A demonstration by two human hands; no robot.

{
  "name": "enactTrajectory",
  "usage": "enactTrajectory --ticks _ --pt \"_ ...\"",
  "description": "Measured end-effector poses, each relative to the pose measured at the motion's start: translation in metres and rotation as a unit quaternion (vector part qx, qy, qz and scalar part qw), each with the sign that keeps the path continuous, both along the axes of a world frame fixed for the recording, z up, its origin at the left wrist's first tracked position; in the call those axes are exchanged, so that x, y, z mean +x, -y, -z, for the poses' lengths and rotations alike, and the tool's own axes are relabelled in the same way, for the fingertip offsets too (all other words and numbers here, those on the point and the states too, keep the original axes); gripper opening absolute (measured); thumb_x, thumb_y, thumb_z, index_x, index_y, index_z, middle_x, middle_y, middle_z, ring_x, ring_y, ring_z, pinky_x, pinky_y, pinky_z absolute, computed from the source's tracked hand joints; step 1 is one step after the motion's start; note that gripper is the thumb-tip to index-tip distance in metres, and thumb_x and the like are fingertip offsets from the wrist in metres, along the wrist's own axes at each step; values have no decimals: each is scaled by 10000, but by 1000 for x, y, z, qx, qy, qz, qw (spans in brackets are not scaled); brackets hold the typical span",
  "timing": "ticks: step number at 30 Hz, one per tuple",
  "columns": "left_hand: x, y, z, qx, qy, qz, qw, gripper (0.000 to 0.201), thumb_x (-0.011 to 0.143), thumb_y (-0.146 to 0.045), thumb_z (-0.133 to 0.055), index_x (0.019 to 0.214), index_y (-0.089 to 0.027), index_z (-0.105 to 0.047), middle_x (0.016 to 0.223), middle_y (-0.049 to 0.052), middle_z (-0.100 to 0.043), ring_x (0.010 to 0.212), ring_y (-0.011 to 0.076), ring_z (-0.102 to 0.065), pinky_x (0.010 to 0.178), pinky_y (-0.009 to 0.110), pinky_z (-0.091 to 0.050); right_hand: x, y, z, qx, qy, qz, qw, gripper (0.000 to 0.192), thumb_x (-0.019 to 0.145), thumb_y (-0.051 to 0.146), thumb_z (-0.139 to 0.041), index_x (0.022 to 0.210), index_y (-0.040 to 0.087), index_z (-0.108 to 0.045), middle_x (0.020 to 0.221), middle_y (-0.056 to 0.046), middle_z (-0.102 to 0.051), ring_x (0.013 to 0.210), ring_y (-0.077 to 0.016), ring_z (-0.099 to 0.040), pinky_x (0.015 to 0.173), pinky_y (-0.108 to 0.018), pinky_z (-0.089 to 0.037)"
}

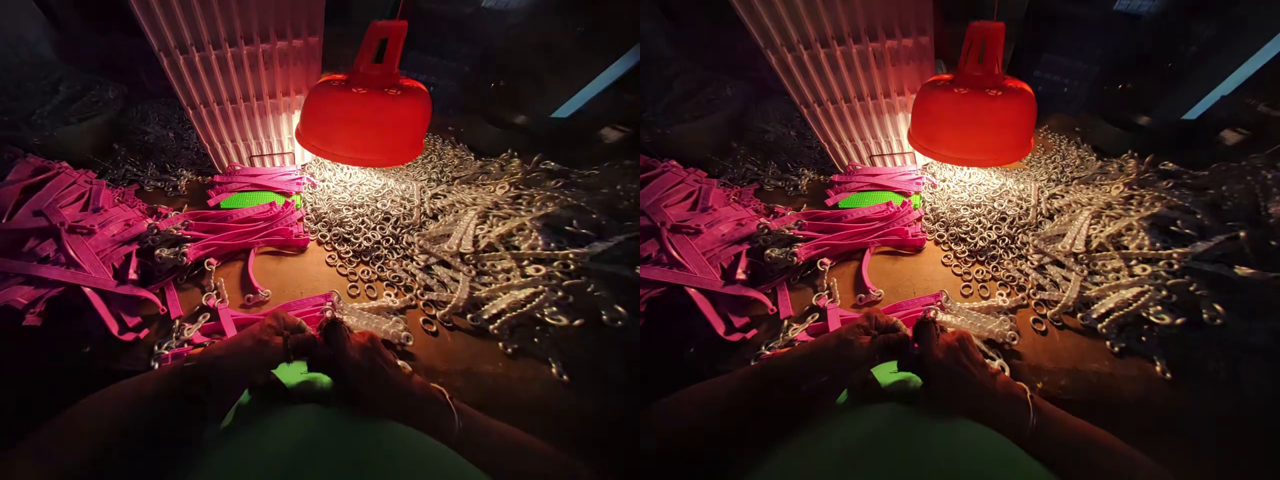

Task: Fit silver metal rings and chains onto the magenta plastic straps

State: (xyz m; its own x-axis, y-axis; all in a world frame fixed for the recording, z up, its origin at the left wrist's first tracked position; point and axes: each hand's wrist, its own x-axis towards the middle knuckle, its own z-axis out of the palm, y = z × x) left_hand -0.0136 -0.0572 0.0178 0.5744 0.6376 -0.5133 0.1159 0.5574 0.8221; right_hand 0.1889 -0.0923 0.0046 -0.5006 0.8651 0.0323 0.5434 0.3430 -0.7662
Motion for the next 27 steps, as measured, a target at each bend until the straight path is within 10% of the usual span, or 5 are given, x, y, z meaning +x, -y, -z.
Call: enactTrajectory --ticks 7,16,27 --pt "6 29 -10 42 46 -41 997 418 793 -545 -621 764 -135 -698 731 56 -628 658 150 -536 590 242 -411 -4 9 14 -57 -48 -18 997 202 872 309 -483 1045 206 -486 716 -40 -622 539 -140 -490 494 -266 -305" --pt "8 32 10 -105 123 -62 985 349 736 -447 -728 658 -111 -672 601 20 -573 547 107 -498 512 219 -357 -7 4 10 -196 -71 -80 975 239 801 217 -545 1000 203 -414 647 34 -551 494 -84 -374 438 -217 -251" --pt "0 5 5 -48 60 -46 996 389 662 -466 -758 565 -118 -614 550 6 -521 536 101 -444 521 229 -331 -2 -25 -11 -55 53 -161 984 63 879 160 -439 904 183 -493 651 32 -515 517 -87 -322 504 -242 -230"
